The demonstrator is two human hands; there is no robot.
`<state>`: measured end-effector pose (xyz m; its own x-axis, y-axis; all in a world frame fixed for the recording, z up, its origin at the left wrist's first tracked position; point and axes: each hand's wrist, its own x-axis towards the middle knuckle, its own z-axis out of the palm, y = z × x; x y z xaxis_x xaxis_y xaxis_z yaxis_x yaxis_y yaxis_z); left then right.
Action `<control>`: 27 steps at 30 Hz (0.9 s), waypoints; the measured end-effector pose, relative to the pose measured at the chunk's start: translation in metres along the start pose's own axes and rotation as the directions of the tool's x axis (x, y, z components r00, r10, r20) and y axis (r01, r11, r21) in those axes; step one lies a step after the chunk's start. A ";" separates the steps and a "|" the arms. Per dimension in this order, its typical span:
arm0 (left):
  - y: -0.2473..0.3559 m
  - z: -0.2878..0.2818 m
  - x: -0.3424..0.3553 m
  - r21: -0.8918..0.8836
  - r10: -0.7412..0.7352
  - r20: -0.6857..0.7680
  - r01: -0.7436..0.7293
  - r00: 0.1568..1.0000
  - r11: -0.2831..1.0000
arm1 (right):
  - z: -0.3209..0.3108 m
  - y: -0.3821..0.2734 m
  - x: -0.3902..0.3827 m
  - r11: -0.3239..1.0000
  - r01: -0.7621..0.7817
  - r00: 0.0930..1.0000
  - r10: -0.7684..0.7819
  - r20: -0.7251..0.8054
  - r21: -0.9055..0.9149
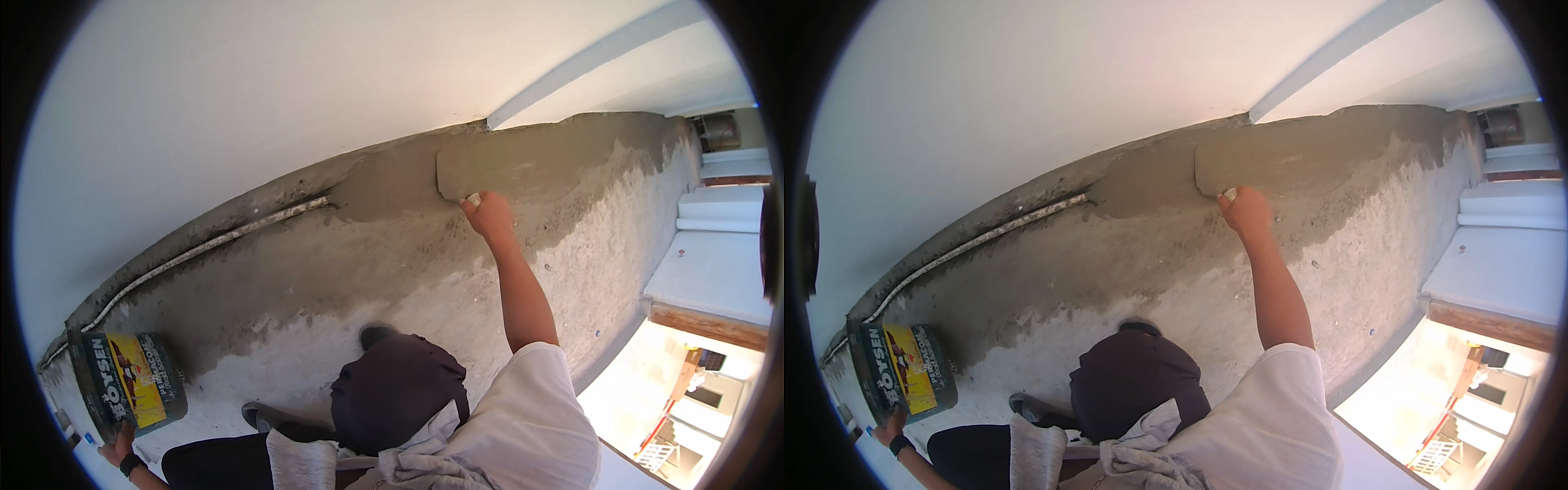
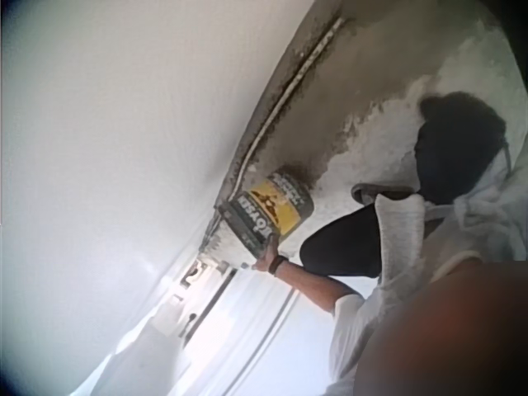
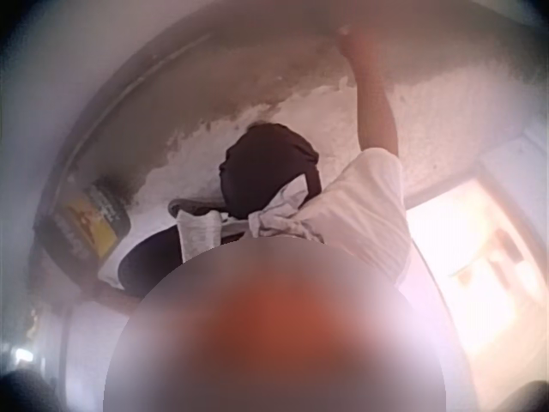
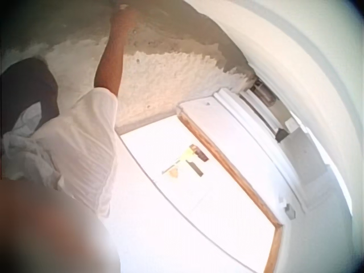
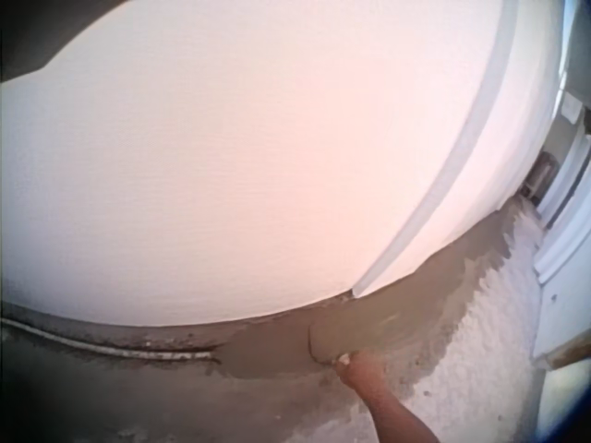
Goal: The person scoops plaster from a bucket and applies it to a wall using a trowel, smoothing the surface. They repeatedly reach into the bucket to gather more material and continue spreading it along the wall.
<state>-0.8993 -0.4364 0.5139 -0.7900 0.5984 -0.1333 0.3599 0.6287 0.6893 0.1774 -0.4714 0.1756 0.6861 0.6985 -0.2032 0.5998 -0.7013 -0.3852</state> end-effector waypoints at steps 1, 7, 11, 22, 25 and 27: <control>-0.006 -0.004 0.006 0.106 0.048 -0.001 -0.047 0.999 0.993 | 0.002 -0.005 -0.004 1.000 0.016 1.000 -0.016 0.001 -0.017; -0.029 -0.021 0.029 0.429 0.207 0.030 -0.200 0.978 0.881 | 0.013 -0.032 -0.027 1.000 0.018 0.998 -0.019 0.059 0.017; -0.040 -0.030 0.043 0.392 0.239 0.113 -0.264 0.964 0.881 | 0.022 -0.049 -0.043 0.997 0.072 0.996 -0.073 0.059 0.024; -0.056 -0.048 0.082 0.061 0.007 0.388 -0.033 0.922 0.998 | 0.041 -0.111 -0.082 0.982 0.186 0.966 -0.188 0.180 0.027; -0.050 -0.043 0.072 0.102 0.033 0.287 -0.065 0.957 0.993 | 0.049 -0.130 -0.089 0.963 0.269 0.935 -0.268 0.232 0.029; -0.038 -0.027 0.055 0.167 0.146 0.204 -0.181 0.968 0.969 | 0.058 -0.140 -0.093 0.945 0.315 0.911 -0.327 0.251 0.088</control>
<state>-0.9697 -0.4408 0.5001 -0.6109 0.7723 -0.1739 0.5746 0.5837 0.5736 0.0060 -0.4296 0.1963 0.3261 0.9013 -0.2851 0.7465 -0.4306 -0.5073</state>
